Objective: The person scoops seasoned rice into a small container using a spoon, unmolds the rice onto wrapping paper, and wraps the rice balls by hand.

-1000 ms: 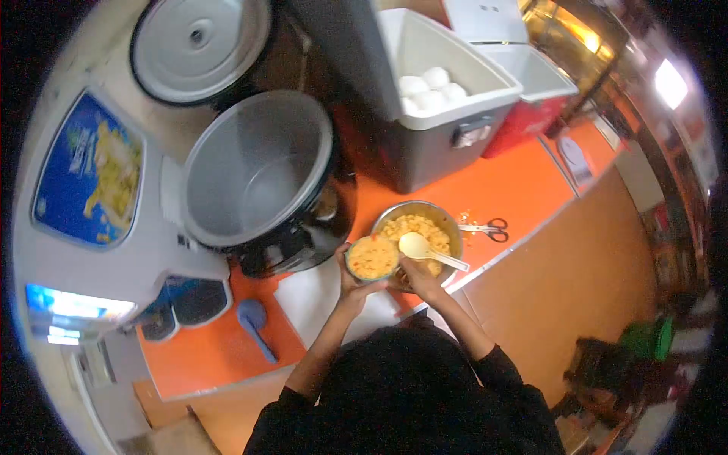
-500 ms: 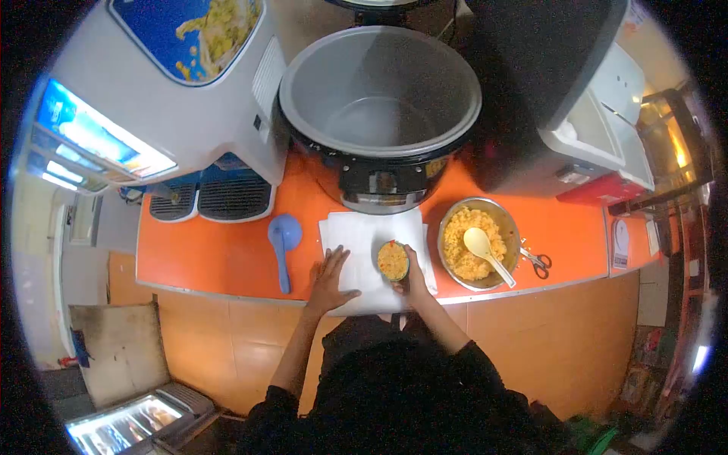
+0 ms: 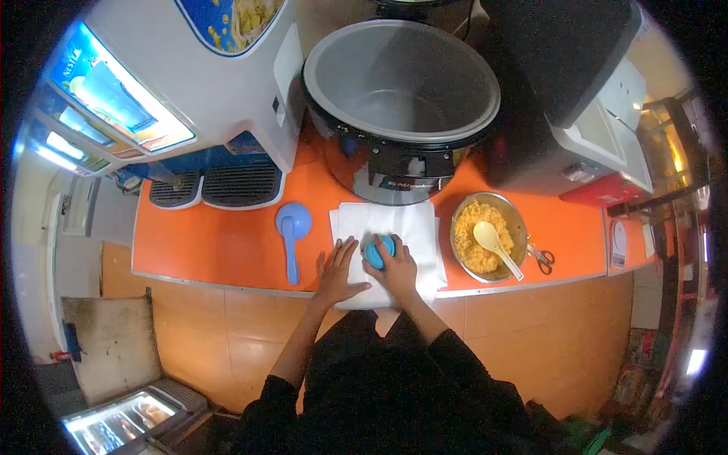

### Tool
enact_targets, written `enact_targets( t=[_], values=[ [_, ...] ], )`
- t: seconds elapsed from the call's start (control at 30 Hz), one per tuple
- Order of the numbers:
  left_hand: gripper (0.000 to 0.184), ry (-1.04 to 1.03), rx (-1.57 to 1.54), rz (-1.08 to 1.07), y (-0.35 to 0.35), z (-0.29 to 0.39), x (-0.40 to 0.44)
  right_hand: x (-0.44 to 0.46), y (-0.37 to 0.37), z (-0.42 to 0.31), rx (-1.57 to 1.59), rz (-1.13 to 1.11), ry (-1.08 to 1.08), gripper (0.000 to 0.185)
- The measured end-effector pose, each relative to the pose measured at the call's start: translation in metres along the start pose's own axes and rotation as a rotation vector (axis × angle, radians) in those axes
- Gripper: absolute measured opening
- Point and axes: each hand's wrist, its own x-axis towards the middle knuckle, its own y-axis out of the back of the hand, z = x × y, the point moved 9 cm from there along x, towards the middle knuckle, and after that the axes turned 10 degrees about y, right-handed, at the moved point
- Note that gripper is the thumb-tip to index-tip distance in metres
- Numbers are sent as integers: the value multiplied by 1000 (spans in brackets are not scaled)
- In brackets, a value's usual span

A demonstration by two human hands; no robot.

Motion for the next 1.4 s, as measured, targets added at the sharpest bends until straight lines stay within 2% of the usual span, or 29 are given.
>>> enact_targets(
  t=[0.13, 0.2, 0.33, 0.4, 0.43, 0.47, 0.5, 0.57, 0.6, 0.67, 0.73, 0.77, 0.8, 0.87, 0.9, 0.97, 1.0, 1.03, 1.1, 1.23, 1.4],
  values=[
    [110, -18, 15, 11, -1, 2, 1, 0, 11, 6, 41, 51, -12, 66],
    [110, -32, 0, -7, 0, 3, 1, -2, 11, 19, 302, 79, -49, 68],
    [107, -56, -1, 29, 2, 5, -5, -4, 12, 30, 432, 118, -118, 68],
    [104, -63, 9, 55, 2, 7, -5, -12, 26, 49, 592, 323, -302, 65],
    [97, -70, 38, 140, 5, 7, -11, -16, 46, 56, 605, 422, -347, 63],
    [89, -77, 68, 223, 10, 6, -17, -25, 71, 66, 521, 590, -320, 67],
    [89, -74, 69, 224, 11, 4, -22, -33, 94, 83, 440, 631, -383, 68],
    [69, -181, -19, 94, 5, 10, -38, -39, 155, 98, -70, 589, -385, 69],
    [69, -186, -17, 86, 2, 8, -42, -46, 164, 117, -405, 470, -476, 72],
    [56, -468, -44, -84, -16, 28, -58, -58, 163, 141, -509, 433, -514, 74],
    [52, -492, -31, -83, -18, 29, -61, -60, 144, 161, -684, 205, -557, 72],
    [50, -492, -21, -67, -18, 28, -59, -52, 152, 141, -715, 260, -547, 72],
    [49, -490, -11, -52, -18, 26, -58, -49, 145, 132, -715, 261, -548, 72],
    [47, -485, -15, -60, -16, 27, -58, -50, 109, 113, -239, 289, -363, 68],
    [46, -482, -19, -63, -14, 28, -57, -63, 60, 113, -13, 166, -333, 67],
    [44, -467, -31, -75, -12, 29, -56, -65, 26, 57, 50, 45, -111, 60],
    [42, -445, -47, -88, -14, 27, -55, -57, 42, 11, -110, 40, 73, 56],
    [42, -441, -47, -86, -15, 27, -54, -61, 38, 11, -108, 38, 75, 56],
    [40, -433, -58, -46, -15, 24, -55, -71, 10, 26, -19, -145, -75, 57],
    [37, -443, -87, -21, -20, 18, -54, -76, 22, 37, 25, -19, -68, 42],
    [34, -439, -207, -89, -17, 11, -50, -81, 21, 40, 109, -121, -11, 39]
  ],
)
